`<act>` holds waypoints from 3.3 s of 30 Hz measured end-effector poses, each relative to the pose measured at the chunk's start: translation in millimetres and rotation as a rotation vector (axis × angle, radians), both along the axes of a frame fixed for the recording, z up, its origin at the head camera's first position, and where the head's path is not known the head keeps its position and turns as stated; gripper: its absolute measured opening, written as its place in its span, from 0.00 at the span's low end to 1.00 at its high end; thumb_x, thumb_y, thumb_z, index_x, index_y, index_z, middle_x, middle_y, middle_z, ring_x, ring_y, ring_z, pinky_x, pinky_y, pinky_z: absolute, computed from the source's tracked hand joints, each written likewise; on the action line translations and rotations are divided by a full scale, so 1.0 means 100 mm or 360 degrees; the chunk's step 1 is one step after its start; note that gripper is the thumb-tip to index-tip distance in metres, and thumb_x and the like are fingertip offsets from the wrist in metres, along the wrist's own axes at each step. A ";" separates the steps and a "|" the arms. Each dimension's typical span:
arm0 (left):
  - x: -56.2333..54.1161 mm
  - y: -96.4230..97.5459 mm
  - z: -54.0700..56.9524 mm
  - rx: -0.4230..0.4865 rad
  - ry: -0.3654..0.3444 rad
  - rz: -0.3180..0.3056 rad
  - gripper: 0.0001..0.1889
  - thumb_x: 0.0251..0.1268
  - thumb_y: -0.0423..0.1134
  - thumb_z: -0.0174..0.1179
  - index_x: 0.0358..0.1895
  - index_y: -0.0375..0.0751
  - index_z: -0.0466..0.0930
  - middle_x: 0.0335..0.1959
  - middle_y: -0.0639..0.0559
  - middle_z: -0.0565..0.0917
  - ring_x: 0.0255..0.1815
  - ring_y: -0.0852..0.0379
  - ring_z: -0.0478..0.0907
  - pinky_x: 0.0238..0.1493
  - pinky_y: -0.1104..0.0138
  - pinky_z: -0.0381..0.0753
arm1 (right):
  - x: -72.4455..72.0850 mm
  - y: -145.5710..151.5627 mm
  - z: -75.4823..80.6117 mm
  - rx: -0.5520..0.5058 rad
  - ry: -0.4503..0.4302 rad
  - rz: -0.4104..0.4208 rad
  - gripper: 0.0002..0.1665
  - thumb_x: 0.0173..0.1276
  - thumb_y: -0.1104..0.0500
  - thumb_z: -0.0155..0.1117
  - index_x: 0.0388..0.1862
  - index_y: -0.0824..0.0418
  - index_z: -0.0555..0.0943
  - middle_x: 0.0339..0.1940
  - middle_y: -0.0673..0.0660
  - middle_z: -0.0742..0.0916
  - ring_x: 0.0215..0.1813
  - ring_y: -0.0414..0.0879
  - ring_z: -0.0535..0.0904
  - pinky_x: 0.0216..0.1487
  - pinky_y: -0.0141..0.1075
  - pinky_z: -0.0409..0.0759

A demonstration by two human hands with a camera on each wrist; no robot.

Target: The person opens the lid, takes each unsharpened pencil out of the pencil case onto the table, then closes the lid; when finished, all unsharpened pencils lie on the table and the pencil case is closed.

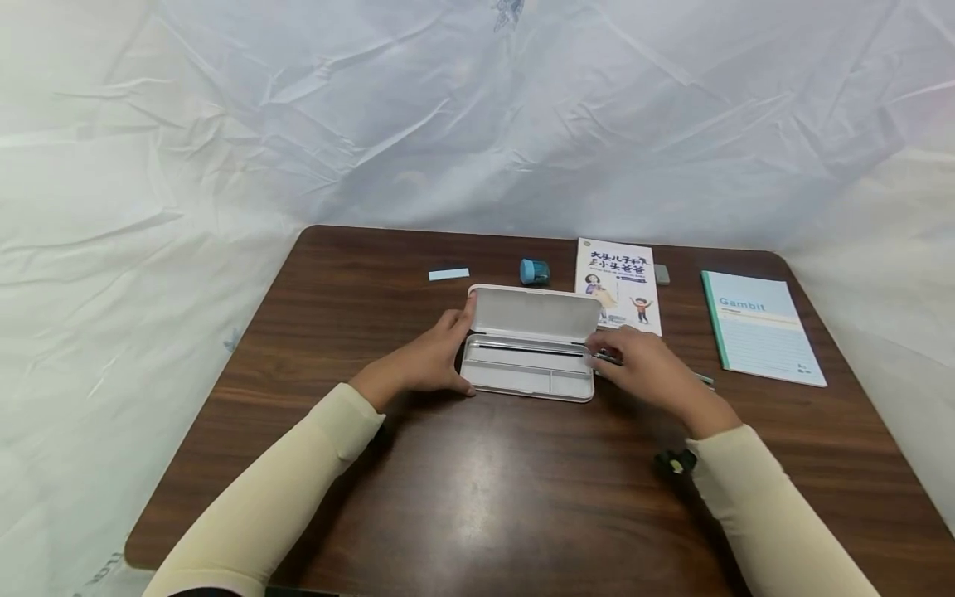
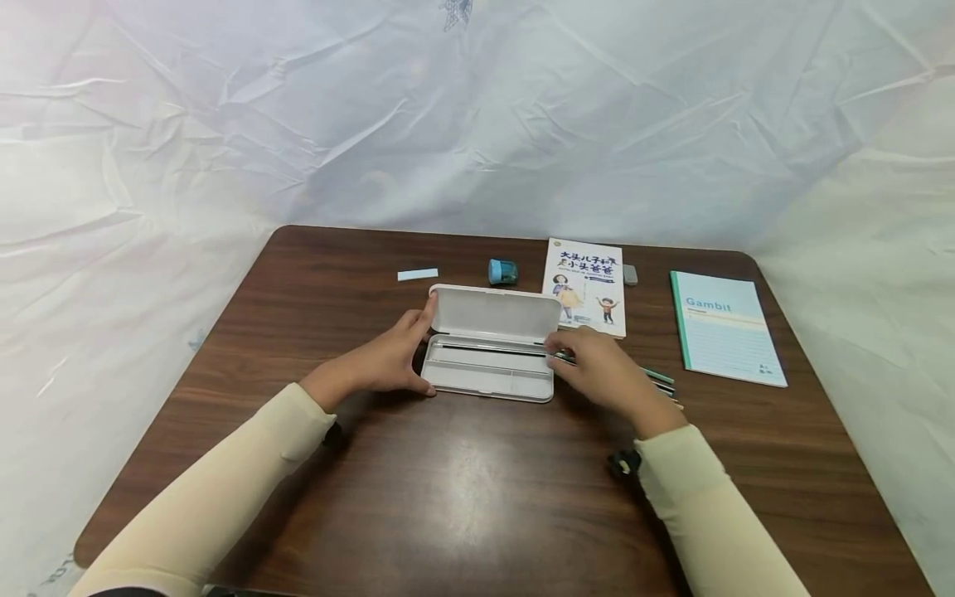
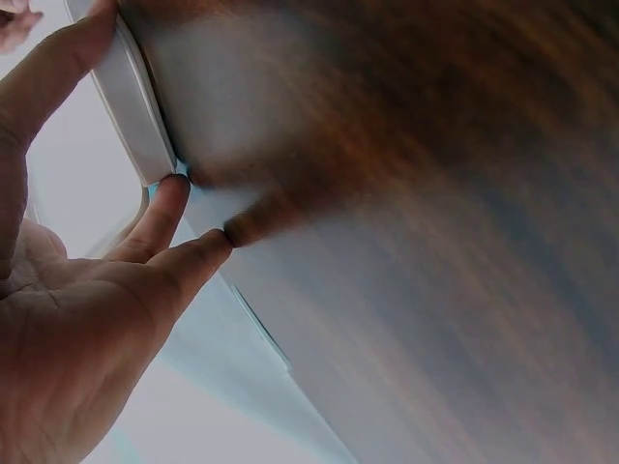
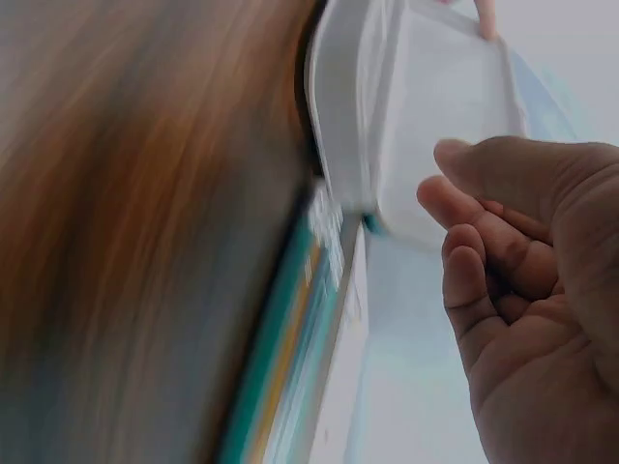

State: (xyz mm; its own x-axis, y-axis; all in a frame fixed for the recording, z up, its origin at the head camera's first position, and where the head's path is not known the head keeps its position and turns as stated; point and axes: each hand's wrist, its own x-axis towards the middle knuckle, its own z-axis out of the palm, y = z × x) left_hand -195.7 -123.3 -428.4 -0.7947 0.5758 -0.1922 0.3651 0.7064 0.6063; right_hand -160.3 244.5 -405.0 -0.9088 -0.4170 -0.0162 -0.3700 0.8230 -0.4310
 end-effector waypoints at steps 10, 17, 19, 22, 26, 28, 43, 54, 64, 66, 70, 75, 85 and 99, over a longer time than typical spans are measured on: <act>0.01 0.00 -0.01 -0.0003 0.0006 0.0004 0.82 0.62 0.49 0.86 0.89 0.60 0.10 0.88 0.35 0.53 0.83 0.38 0.69 0.80 0.47 0.76 | -0.24 -0.39 -0.16 -0.0007 -0.0040 0.0100 0.12 0.81 0.64 0.71 0.58 0.64 0.90 0.48 0.58 0.93 0.47 0.50 0.84 0.52 0.52 0.85; 0.01 0.01 0.00 -0.0017 0.0009 0.0024 0.83 0.62 0.48 0.86 0.89 0.62 0.10 0.89 0.35 0.52 0.83 0.38 0.70 0.79 0.47 0.76 | -0.25 -0.49 -0.21 0.0050 0.0021 0.0133 0.12 0.79 0.66 0.72 0.57 0.67 0.90 0.50 0.61 0.94 0.55 0.57 0.88 0.59 0.56 0.87; 0.02 0.01 0.00 -0.0027 0.0010 0.0024 0.83 0.62 0.48 0.86 0.89 0.61 0.10 0.89 0.35 0.51 0.83 0.38 0.70 0.79 0.47 0.77 | -0.25 -0.51 -0.21 0.0053 0.0013 0.0131 0.10 0.78 0.66 0.73 0.55 0.66 0.90 0.48 0.60 0.93 0.53 0.55 0.87 0.57 0.55 0.87; 0.02 0.02 0.01 -0.0034 0.0014 0.0016 0.83 0.62 0.48 0.86 0.89 0.60 0.10 0.90 0.34 0.51 0.83 0.38 0.70 0.79 0.47 0.77 | -0.26 -0.52 -0.22 0.0059 0.0020 0.0140 0.08 0.77 0.67 0.74 0.53 0.64 0.91 0.46 0.59 0.93 0.49 0.52 0.85 0.54 0.53 0.86; 0.02 0.02 0.01 -0.0029 0.0017 0.0012 0.83 0.62 0.48 0.86 0.89 0.60 0.10 0.89 0.34 0.51 0.82 0.38 0.70 0.79 0.47 0.77 | -0.25 -0.53 -0.23 0.0073 0.0064 0.0151 0.09 0.76 0.67 0.75 0.53 0.64 0.91 0.45 0.58 0.93 0.49 0.52 0.86 0.54 0.52 0.87; 0.01 0.02 0.01 -0.0024 0.0013 0.0016 0.82 0.62 0.48 0.86 0.89 0.61 0.10 0.89 0.35 0.52 0.82 0.38 0.70 0.79 0.47 0.77 | -0.25 -0.53 -0.23 0.0073 0.0079 0.0156 0.10 0.76 0.67 0.76 0.54 0.65 0.91 0.46 0.59 0.93 0.50 0.53 0.86 0.54 0.52 0.87; 0.01 0.02 0.00 -0.0031 0.0030 0.0027 0.83 0.60 0.48 0.87 0.90 0.59 0.12 0.88 0.35 0.54 0.81 0.38 0.71 0.79 0.47 0.77 | -0.26 -0.58 -0.26 0.0079 0.0140 0.0211 0.07 0.77 0.67 0.74 0.51 0.64 0.91 0.43 0.59 0.92 0.47 0.52 0.86 0.51 0.51 0.88; 0.01 0.01 -0.01 -0.0006 -0.0004 0.0041 0.83 0.61 0.48 0.86 0.88 0.63 0.10 0.89 0.35 0.52 0.84 0.38 0.68 0.80 0.46 0.75 | 0.03 0.13 0.12 0.0076 0.0103 -0.0080 0.09 0.81 0.63 0.70 0.55 0.63 0.91 0.46 0.60 0.92 0.45 0.51 0.85 0.47 0.52 0.86; 0.02 0.01 0.01 -0.0001 0.0007 0.0029 0.82 0.61 0.47 0.87 0.90 0.59 0.12 0.87 0.35 0.54 0.81 0.39 0.70 0.80 0.47 0.75 | 0.43 1.05 0.00 0.0222 -0.0093 -0.0447 0.11 0.79 0.65 0.71 0.55 0.69 0.88 0.40 0.61 0.89 0.41 0.52 0.81 0.40 0.46 0.82; 0.02 0.00 0.01 -0.0009 0.0010 0.0030 0.83 0.61 0.47 0.87 0.90 0.58 0.12 0.88 0.35 0.54 0.81 0.39 0.71 0.80 0.47 0.76 | 0.45 1.11 -0.06 0.0232 -0.0133 -0.0467 0.09 0.79 0.66 0.71 0.53 0.69 0.88 0.38 0.59 0.88 0.40 0.52 0.80 0.40 0.45 0.81; 0.01 -0.01 -0.01 -0.0018 0.0010 0.0028 0.83 0.61 0.48 0.87 0.90 0.58 0.11 0.88 0.35 0.53 0.81 0.39 0.70 0.80 0.47 0.76 | 0.46 1.16 -0.13 0.0239 -0.0157 -0.0462 0.08 0.78 0.66 0.71 0.52 0.68 0.88 0.37 0.58 0.88 0.40 0.52 0.79 0.41 0.46 0.80; 0.00 0.01 -0.02 -0.0022 0.0007 0.0022 0.83 0.61 0.48 0.87 0.90 0.59 0.12 0.88 0.35 0.53 0.81 0.39 0.70 0.80 0.47 0.75 | 0.43 1.16 -0.16 0.0255 -0.0157 -0.0457 0.10 0.78 0.67 0.71 0.53 0.70 0.88 0.39 0.60 0.88 0.40 0.52 0.79 0.41 0.47 0.80; 0.00 0.01 0.00 -0.0016 0.0013 0.0026 0.83 0.61 0.48 0.87 0.90 0.60 0.12 0.88 0.36 0.54 0.83 0.39 0.70 0.81 0.46 0.75 | 0.29 0.79 -0.08 0.0198 -0.0050 -0.0316 0.13 0.79 0.61 0.73 0.57 0.66 0.89 0.47 0.64 0.91 0.45 0.55 0.83 0.45 0.55 0.84; -0.01 0.04 -0.04 -0.0016 0.0032 0.0005 0.83 0.60 0.48 0.87 0.90 0.60 0.12 0.88 0.36 0.54 0.81 0.39 0.71 0.79 0.48 0.76 | -0.15 -0.15 -0.17 0.0028 0.0017 0.0162 0.09 0.79 0.64 0.74 0.53 0.65 0.91 0.45 0.57 0.93 0.46 0.48 0.87 0.51 0.51 0.87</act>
State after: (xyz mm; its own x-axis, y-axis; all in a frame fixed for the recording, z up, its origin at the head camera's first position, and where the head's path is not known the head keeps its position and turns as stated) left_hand -196.5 -119.7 -432.4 -0.8003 0.5714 -0.1819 0.3751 0.7137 0.5916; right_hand -175.6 229.5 -422.4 -0.8619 -0.5068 -0.0149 -0.4564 0.7883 -0.4127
